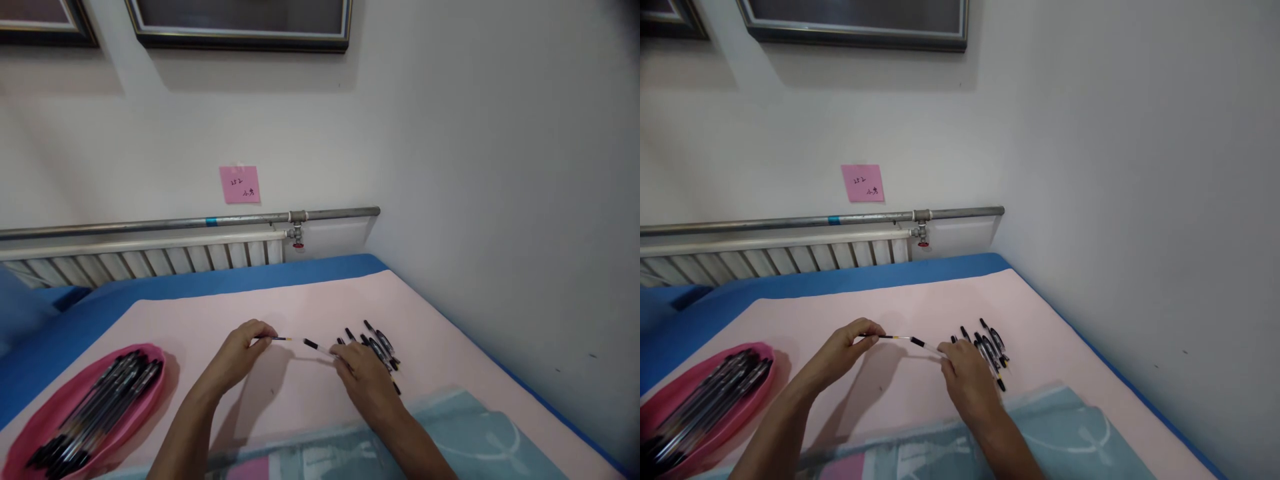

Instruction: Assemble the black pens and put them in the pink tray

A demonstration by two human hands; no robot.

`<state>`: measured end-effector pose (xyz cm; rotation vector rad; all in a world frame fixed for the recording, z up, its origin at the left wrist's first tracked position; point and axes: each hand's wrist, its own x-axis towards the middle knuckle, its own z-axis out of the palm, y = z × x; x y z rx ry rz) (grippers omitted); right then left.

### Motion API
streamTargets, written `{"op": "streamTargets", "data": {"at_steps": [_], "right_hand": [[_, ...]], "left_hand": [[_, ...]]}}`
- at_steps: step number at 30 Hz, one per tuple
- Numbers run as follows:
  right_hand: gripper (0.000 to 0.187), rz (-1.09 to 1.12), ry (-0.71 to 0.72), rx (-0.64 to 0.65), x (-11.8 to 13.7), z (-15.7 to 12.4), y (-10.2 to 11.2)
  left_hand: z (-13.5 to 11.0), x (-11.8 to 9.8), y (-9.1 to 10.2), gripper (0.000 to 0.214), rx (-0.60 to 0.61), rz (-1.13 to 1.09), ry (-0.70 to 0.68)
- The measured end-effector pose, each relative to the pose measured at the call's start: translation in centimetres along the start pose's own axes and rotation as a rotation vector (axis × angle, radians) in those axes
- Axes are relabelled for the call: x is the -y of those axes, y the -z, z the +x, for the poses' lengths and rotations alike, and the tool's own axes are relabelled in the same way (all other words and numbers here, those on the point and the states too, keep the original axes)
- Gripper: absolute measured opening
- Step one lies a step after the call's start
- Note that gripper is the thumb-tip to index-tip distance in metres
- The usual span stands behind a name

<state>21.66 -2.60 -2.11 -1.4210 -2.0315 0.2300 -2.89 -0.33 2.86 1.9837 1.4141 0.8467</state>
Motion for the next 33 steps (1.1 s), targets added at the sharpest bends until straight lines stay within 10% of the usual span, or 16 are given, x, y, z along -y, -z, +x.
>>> {"op": "streamTargets", "data": {"at_steps": [33], "right_hand": [[0.022, -0.278, 0.064, -0.009, 1.2, -0.1, 0.2]], "left_hand": [[-0.3, -0.6, 0.4, 0.025, 0.127, 0.242, 0.045]]}}
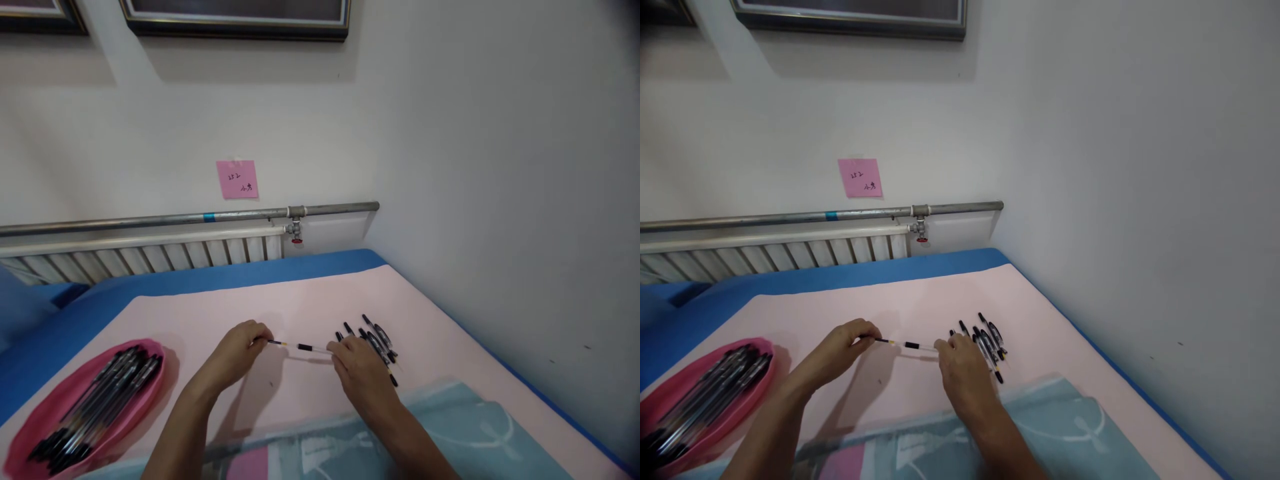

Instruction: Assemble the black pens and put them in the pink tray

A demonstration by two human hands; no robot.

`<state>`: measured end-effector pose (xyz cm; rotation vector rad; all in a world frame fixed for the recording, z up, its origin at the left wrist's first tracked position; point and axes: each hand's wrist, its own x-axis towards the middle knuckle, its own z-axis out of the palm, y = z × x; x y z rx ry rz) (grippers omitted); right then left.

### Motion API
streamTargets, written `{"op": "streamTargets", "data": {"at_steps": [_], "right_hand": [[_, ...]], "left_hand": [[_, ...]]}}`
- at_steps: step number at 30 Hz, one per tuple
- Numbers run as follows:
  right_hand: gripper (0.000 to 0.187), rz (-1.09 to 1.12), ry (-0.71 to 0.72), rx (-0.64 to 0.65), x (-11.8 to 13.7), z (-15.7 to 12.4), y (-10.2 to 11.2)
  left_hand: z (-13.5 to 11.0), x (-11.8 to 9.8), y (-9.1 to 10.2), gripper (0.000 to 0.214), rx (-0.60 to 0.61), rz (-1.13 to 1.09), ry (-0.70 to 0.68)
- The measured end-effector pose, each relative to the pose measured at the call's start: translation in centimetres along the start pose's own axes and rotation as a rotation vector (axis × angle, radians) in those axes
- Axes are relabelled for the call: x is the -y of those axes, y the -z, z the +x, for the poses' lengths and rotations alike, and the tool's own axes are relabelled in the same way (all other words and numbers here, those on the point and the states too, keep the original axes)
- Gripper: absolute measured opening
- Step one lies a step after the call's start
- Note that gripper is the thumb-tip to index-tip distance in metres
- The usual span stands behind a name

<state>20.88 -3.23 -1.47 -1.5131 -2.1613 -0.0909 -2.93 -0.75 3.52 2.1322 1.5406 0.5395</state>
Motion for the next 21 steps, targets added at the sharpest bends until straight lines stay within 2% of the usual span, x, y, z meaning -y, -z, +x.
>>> {"op": "streamTargets", "data": {"at_steps": [5, 8, 10, 13, 15, 16, 17, 19, 21], "right_hand": [[0.022, 0.043, 0.057, 0.056, 0.2, -0.3, -0.5], [0.022, 0.118, 0.067, 0.094, 0.8, -0.4, -0.9], [0.022, 0.202, 0.051, 0.096, 1.2, -0.4, -1.0], [0.022, 0.382, -0.028, 0.06, 1.2, -0.1, -0.6], [0.018, 0.532, -0.133, 0.022, 0.9, 0.1, 0.0], [0.016, 0.606, -0.202, -0.008, 0.6, 0.3, 0.4], [0.015, 0.671, -0.271, -0.049, 0.3, 0.4, 0.8], [0.015, 0.756, -0.384, -0.145, -0.3, 0.6, 1.5], [0.016, 0.802, -0.45, -0.232, -0.9, 0.7, 2.0]], "left_hand": [[0.3, -0.7, -1.0, 0.025, 0.044, 0.047, -0.015], [0.3, -1.8, -1.9, 0.022, 0.017, 0.022, -0.05], [0.3, -2.6, -2.2, 0.022, -0.06, -0.023, -0.124], [0.2, -3.3, -1.9, 0.025, -0.29, -0.119, -0.188], [0.2, -3.4, -1.6, 0.027, -0.424, -0.185, -0.12], [0.2, -3.4, -1.6, 0.027, -0.452, -0.215, -0.068], [0.3, -3.4, -1.8, 0.027, -0.454, -0.242, -0.019], [0.5, -3.8, -2.8, 0.023, -0.384, -0.274, 0.028], [0.6, -4.7, -4.7, 0.017, -0.251, -0.263, -0.027]]}}
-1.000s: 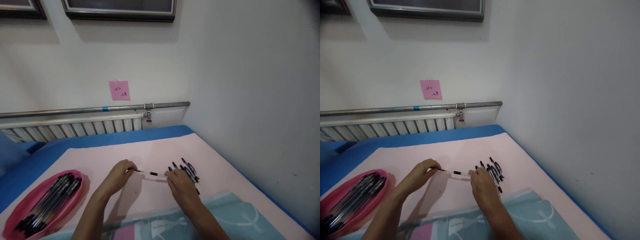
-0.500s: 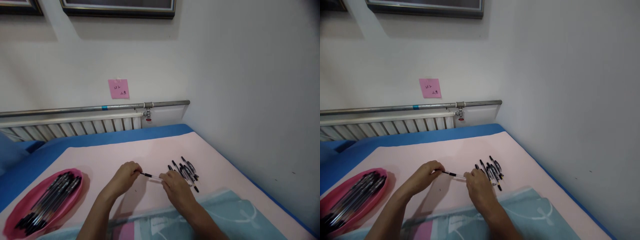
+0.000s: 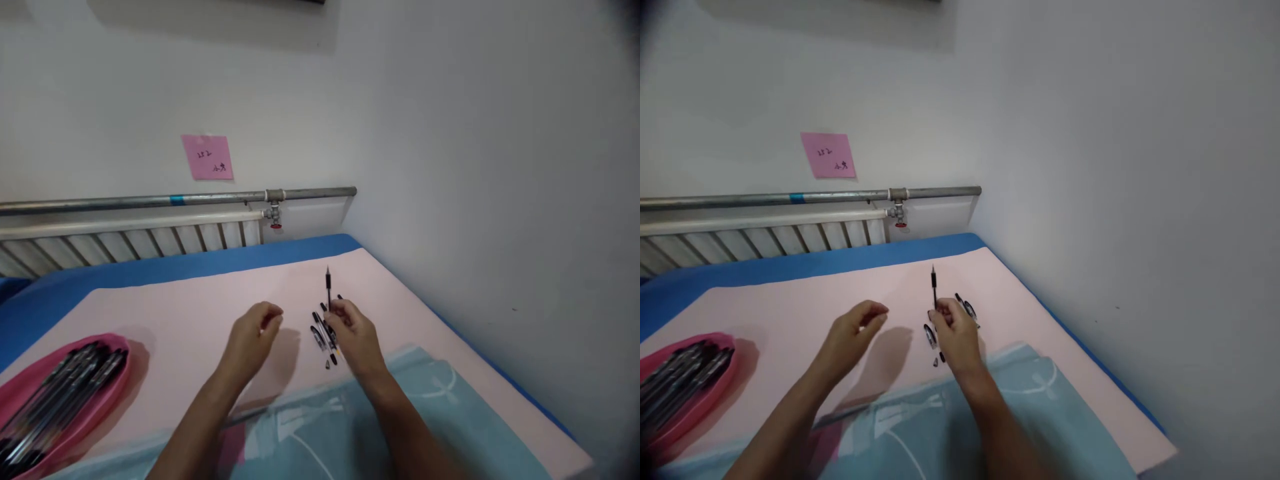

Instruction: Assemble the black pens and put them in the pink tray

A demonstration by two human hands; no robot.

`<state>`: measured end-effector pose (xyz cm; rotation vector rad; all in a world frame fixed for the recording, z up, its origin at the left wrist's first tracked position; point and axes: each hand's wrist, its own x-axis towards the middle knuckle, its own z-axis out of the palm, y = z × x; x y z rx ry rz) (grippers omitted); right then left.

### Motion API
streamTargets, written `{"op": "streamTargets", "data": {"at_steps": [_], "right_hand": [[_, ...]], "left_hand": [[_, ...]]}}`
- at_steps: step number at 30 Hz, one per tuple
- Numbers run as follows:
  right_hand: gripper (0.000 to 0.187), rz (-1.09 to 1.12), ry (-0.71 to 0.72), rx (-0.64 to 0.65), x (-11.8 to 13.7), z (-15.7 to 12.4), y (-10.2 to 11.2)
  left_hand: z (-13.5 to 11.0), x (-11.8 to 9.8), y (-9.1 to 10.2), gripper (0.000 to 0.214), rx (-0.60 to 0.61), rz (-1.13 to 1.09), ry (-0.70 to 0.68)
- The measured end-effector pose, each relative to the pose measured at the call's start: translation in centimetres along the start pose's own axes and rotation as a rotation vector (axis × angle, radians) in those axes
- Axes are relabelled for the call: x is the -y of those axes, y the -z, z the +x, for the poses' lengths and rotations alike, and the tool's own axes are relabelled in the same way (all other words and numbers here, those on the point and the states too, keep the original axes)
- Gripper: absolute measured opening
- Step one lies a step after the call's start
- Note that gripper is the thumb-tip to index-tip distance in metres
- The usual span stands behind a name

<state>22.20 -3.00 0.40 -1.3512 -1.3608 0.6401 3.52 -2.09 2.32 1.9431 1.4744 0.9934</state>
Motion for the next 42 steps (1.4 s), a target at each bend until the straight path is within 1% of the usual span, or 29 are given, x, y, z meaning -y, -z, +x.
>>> {"op": "streamTargets", "data": {"at_steps": [2, 4, 5, 7, 10, 15, 18, 20, 21, 22, 24, 26, 28, 29, 31, 33, 35, 38, 42], "right_hand": [[0.016, 0.033, -0.007, -0.048, 0.0, 0.2, 0.4], [0.015, 0.032, 0.003, -0.059, 0.0, 0.2, 0.5], [0.015, 0.022, 0.011, -0.059, 0.0, 0.2, 0.5], [0.014, 0.002, 0.022, -0.058, 0.0, 0.1, 0.5], [0.014, -0.009, 0.029, -0.048, 0.0, 0.0, 0.3], [0.012, -0.057, 0.057, -0.031, -0.1, -0.1, 0.2], [0.013, -0.084, 0.072, -0.021, -0.3, -0.1, 0.1], [0.013, -0.098, 0.07, -0.006, -0.3, -0.1, 0.0], [0.014, -0.108, 0.067, 0.002, -0.2, -0.1, 0.0], [0.014, -0.121, 0.066, 0.013, -0.2, -0.2, -0.1], [0.013, -0.149, 0.072, 0.061, 0.0, -0.4, -0.5], [0.012, -0.168, 0.088, 0.149, 0.1, -0.8, -1.1], [0.011, -0.166, 0.102, 0.252, 0.3, -1.4, -1.9], [0.011, -0.158, 0.105, 0.303, 0.3, -1.7, -2.3], [0.012, -0.139, 0.105, 0.384, 0.5, -2.2, -3.0], [0.01, -0.135, 0.097, 0.436, 0.6, -2.6, -3.4], [0.009, -0.136, 0.085, 0.466, 0.8, -2.7, -3.6], [0.009, -0.135, 0.065, 0.481, 0.9, -2.7, -3.6], [0.009, -0.115, 0.035, 0.48, 0.8, -2.6, -3.6]], "left_hand": [[-0.6, -0.5, -2.6, 0.014, 0.152, 0.037, -0.074], [-1.3, -0.9, -5.3, 0.013, 0.264, 0.11, -0.093], [-1.7, -1.1, -6.5, 0.013, 0.307, 0.157, -0.083], [-2.2, -1.3, -8.2, 0.016, 0.349, 0.24, -0.049], [-2.4, -1.3, -9.4, 0.021, 0.338, 0.29, -0.011], [-2.4, -1.0, -10.1, 0.024, 0.324, 0.278, -0.006], [-2.2, -0.3, -9.8, 0.023, 0.298, 0.217, 0.024], [-1.8, 0.3, -8.9, 0.018, 0.294, 0.131, 0.063], [-1.4, 0.5, -8.2, 0.016, 0.298, 0.054, 0.101], [-1.0, 0.8, -7.3, 0.015, 0.298, -0.056, 0.152], [0.0, 1.4, -5.4, 0.016, 0.258, -0.38, 0.281], [1.0, 1.8, -3.5, 0.016, 0.154, -0.752, 0.416], [1.7, 2.3, -2.0, 0.014, 0.035, -1.054, 0.519], [2.0, 2.5, -1.4, 0.012, -0.015, -1.161, 0.559], [2.3, 2.9, -0.7, 0.008, -0.092, -1.304, 0.611], [2.4, 3.3, -0.5, 0.008, -0.146, -1.391, 0.641], [2.4, 3.4, -0.6, 0.008, -0.165, -1.435, 0.667], [2.3, 3.2, -0.7, 0.007, -0.154, -1.436, 0.677], [2.1, 2.8, -0.8, 0.008, -0.143, -1.4, 0.639]]}}
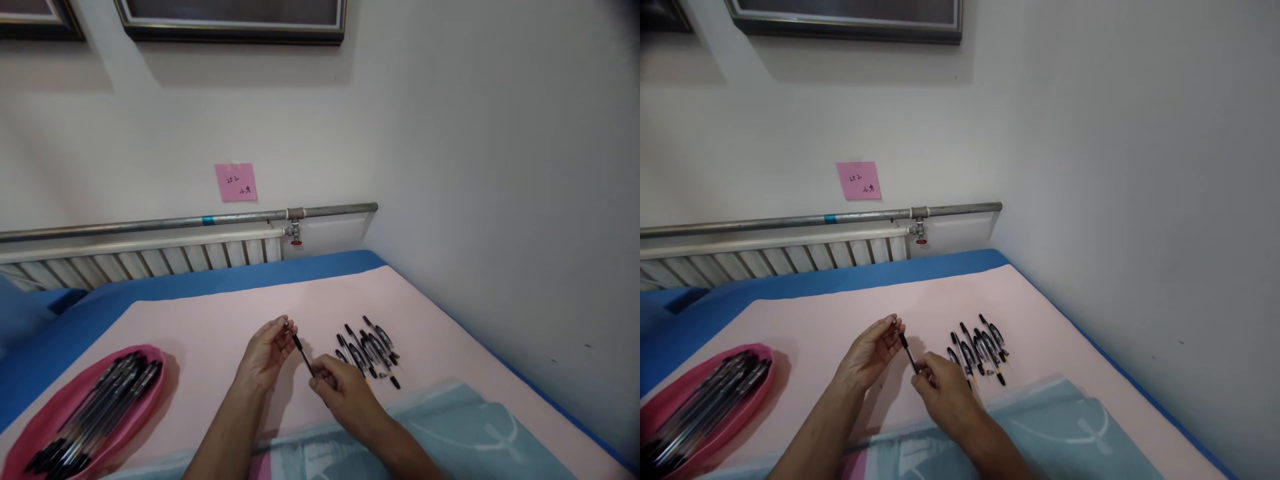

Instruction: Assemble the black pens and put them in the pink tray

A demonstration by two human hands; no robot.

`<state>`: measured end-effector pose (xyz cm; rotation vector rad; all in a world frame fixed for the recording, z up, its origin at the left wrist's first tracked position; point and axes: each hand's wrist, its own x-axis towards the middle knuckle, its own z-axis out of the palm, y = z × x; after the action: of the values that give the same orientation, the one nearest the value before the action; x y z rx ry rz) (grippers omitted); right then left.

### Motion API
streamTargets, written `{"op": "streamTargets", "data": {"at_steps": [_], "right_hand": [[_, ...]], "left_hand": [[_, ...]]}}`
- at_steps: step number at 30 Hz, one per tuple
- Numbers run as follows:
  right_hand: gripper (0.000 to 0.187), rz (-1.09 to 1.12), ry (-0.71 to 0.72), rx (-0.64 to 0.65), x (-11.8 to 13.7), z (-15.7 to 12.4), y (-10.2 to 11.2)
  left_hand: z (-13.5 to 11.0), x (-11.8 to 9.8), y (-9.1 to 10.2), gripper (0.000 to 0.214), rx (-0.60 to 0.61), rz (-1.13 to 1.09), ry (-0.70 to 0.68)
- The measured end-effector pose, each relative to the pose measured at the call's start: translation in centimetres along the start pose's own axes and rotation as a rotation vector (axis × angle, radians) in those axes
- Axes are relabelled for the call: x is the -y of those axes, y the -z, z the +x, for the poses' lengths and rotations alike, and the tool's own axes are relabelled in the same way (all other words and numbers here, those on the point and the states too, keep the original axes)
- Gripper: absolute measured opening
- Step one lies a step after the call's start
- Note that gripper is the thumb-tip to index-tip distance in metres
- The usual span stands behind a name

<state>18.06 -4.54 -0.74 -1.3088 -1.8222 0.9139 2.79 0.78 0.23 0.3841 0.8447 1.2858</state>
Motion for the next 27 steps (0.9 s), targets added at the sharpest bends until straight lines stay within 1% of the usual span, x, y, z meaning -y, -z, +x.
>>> {"op": "streamTargets", "data": {"at_steps": [5, 9, 15, 21, 27], "right_hand": [[0.009, 0.027, 0.005, -0.001, 0.0, 0.0, 0.0], [0.009, 0.02, 0.003, -0.014, 0.0, 0.0, 0.0], [0.009, 0.004, 0.0, -0.013, -0.2, 0.0, -0.2], [0.009, -0.097, 0.009, -0.042, -0.6, 0.0, -0.2], [0.01, -0.178, 0.035, -0.053, -1.0, -0.1, -0.4]], "left_hand": [[-0.2, 0.1, -0.1, 0.01, 0.017, 0.038, -0.048], [-0.3, 0.2, -0.3, 0.017, 0.043, 0.089, -0.082], [-0.3, 0.9, -0.4, 0.025, 0.034, 0.145, -0.091], [-0.2, 1.4, -0.3, 0.025, 0.005, 0.108, -0.082], [-0.2, 1.6, -0.3, 0.027, 0.024, 0.121, -0.098]]}}
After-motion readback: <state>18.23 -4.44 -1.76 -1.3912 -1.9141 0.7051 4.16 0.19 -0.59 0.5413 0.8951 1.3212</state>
